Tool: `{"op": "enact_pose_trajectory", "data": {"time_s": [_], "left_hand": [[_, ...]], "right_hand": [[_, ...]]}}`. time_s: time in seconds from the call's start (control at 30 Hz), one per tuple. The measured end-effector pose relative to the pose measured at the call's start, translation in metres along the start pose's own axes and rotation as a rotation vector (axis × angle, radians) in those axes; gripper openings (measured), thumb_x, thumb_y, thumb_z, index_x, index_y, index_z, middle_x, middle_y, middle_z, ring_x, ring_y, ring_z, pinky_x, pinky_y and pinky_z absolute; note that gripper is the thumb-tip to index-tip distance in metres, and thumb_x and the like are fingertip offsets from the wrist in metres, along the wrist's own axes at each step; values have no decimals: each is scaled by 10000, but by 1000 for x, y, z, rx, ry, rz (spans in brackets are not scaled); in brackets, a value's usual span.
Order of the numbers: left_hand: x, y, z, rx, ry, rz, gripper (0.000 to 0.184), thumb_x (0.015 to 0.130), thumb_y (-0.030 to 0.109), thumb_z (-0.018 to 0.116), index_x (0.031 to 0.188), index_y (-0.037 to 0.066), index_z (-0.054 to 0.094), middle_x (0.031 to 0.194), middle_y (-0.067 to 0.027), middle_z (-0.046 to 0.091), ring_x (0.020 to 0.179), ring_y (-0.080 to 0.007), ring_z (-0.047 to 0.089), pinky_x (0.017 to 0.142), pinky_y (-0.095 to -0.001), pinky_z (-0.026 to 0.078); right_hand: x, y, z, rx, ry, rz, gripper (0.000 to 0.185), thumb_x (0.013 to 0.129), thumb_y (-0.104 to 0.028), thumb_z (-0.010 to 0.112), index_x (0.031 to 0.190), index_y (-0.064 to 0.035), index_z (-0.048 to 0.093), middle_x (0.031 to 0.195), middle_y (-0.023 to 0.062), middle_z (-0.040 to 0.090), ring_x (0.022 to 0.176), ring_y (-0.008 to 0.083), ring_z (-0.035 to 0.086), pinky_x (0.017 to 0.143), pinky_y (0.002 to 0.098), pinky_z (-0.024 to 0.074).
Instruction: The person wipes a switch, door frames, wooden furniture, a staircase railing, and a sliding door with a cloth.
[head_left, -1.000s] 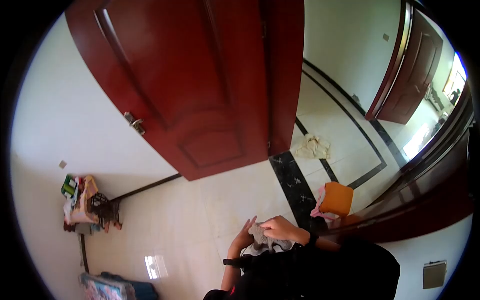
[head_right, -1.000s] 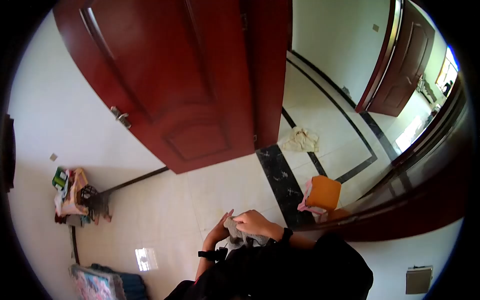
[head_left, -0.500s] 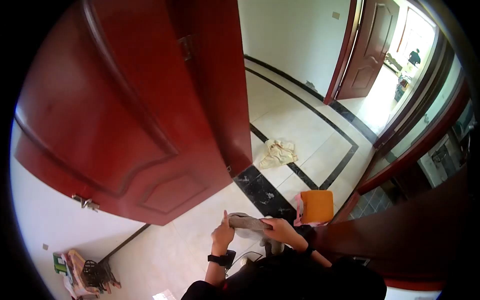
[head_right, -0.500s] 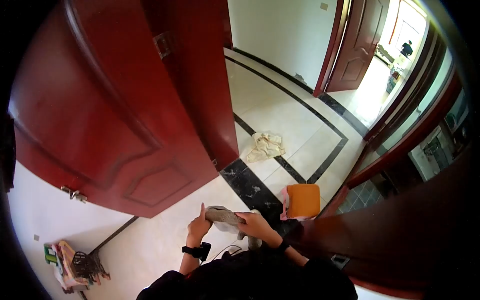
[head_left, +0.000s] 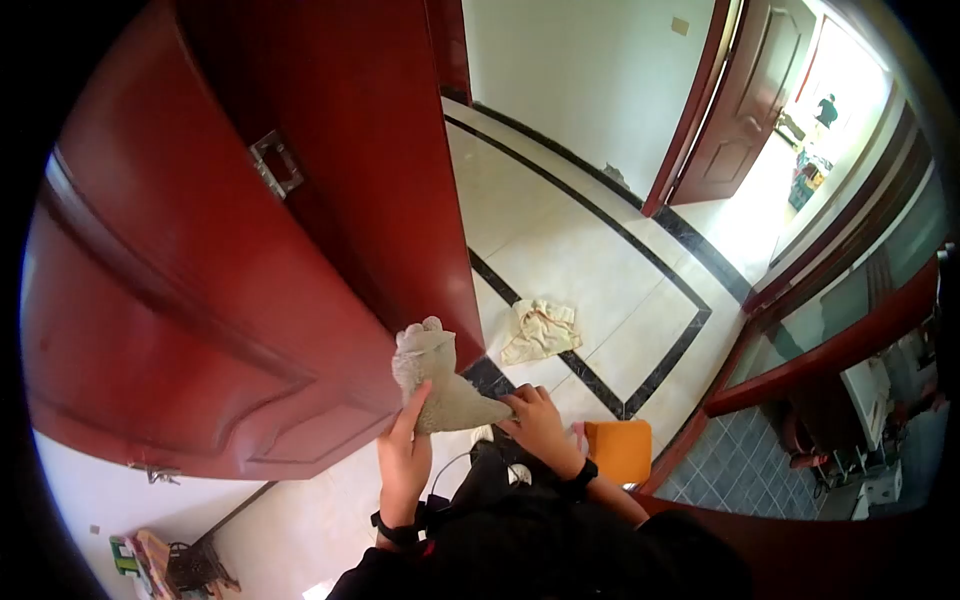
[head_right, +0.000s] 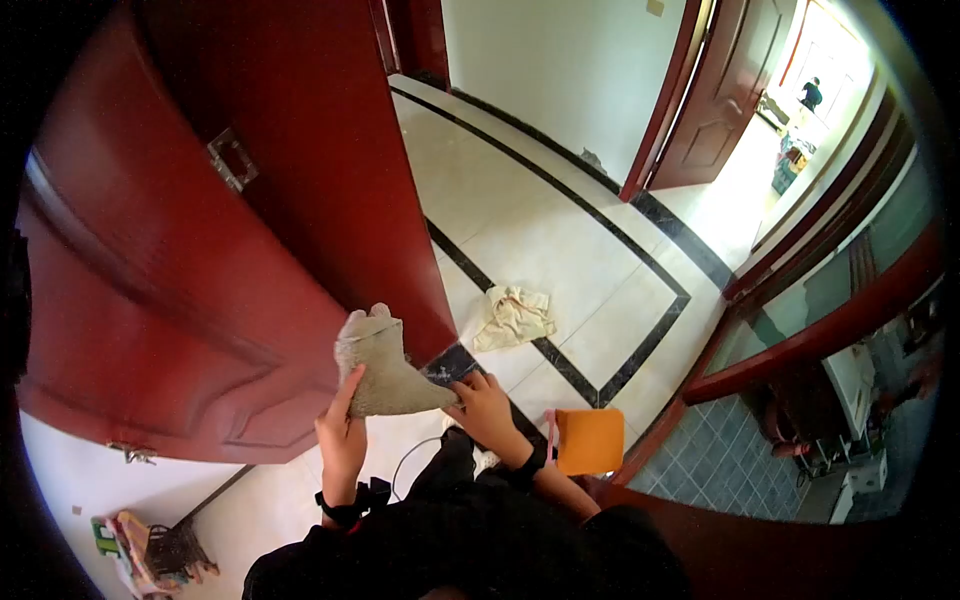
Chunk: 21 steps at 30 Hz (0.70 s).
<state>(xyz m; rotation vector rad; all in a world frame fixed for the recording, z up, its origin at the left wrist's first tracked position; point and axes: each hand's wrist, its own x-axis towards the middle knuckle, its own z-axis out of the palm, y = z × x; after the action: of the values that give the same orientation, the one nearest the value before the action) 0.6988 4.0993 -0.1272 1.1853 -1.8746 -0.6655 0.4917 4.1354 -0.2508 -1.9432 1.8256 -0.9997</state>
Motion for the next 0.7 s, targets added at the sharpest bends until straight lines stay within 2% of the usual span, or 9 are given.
{"op": "enact_pose_trajectory", "data": {"time_s": [0.17,0.23,0.27,0.37,0.47,0.57,0.63,0.67,0.7], "left_hand": [[63,-18,6,49,42,104,536,692,-157,485,1131,92,665,1198,-289,551,943,-407,601,853,-371,469],[104,-30,16,133,213,314,518,709,-168,478,1115,90,668,1335,-273,469,1121,-414,546,943,-400,439],[126,-38,20,214,273,418,453,728,-162,482,1037,86,701,1410,-244,406,1277,-447,411,1029,-465,380],[184,-46,30,127,434,615,472,652,-160,440,997,17,710,1408,-244,412,1363,-423,296,1116,-507,253],[230,-64,37,142,517,542,370,708,-154,467,873,44,732,1393,-215,441,1336,-477,302,1080,-561,295],[272,-81,54,121,684,610,373,775,-163,445,843,70,729,1327,-192,511,1324,-516,285,1076,-612,271],[299,-82,61,221,722,645,377,780,-159,444,857,79,726,1314,-178,527,1331,-497,293,1075,-600,282],[313,-83,64,249,738,623,382,784,-161,439,858,81,724,1308,-166,535,1335,-483,300,1074,-590,287],[328,-86,68,278,759,604,387,788,-164,434,860,83,722,1302,-154,544,1338,-469,307,1074,-580,291]], "right_hand": [[85,-1,-10,109,-34,212,435,754,-30,602,1181,-106,584,1119,136,563,873,346,602,756,389,497],[126,11,-17,145,35,203,442,770,-3,567,1202,-94,564,1123,150,578,862,366,621,738,377,503],[149,20,-14,177,109,161,431,782,8,545,1201,-89,563,1111,156,589,871,364,621,743,375,502],[219,31,-27,259,266,17,393,810,55,460,1176,-49,561,1063,177,610,951,328,606,803,361,479],[285,23,-51,306,370,33,407,804,87,452,1181,-27,553,1081,176,612,1020,309,599,863,327,464],[337,19,-66,327,534,-9,457,810,81,440,1244,-38,519,1288,145,530,1157,267,545,903,326,447],[363,21,-61,733,708,-126,595,766,137,417,1329,-52,458,1460,126,365,1323,214,391,1012,280,360],[371,21,-60,803,666,-160,735,739,165,425,1433,-50,315,1552,128,165,1417,210,205,1105,287,222],[382,21,-58,805,681,-160,735,739,165,425,1433,-50,315,1552,128,165,1417,210,205,1105,287,222]]}}
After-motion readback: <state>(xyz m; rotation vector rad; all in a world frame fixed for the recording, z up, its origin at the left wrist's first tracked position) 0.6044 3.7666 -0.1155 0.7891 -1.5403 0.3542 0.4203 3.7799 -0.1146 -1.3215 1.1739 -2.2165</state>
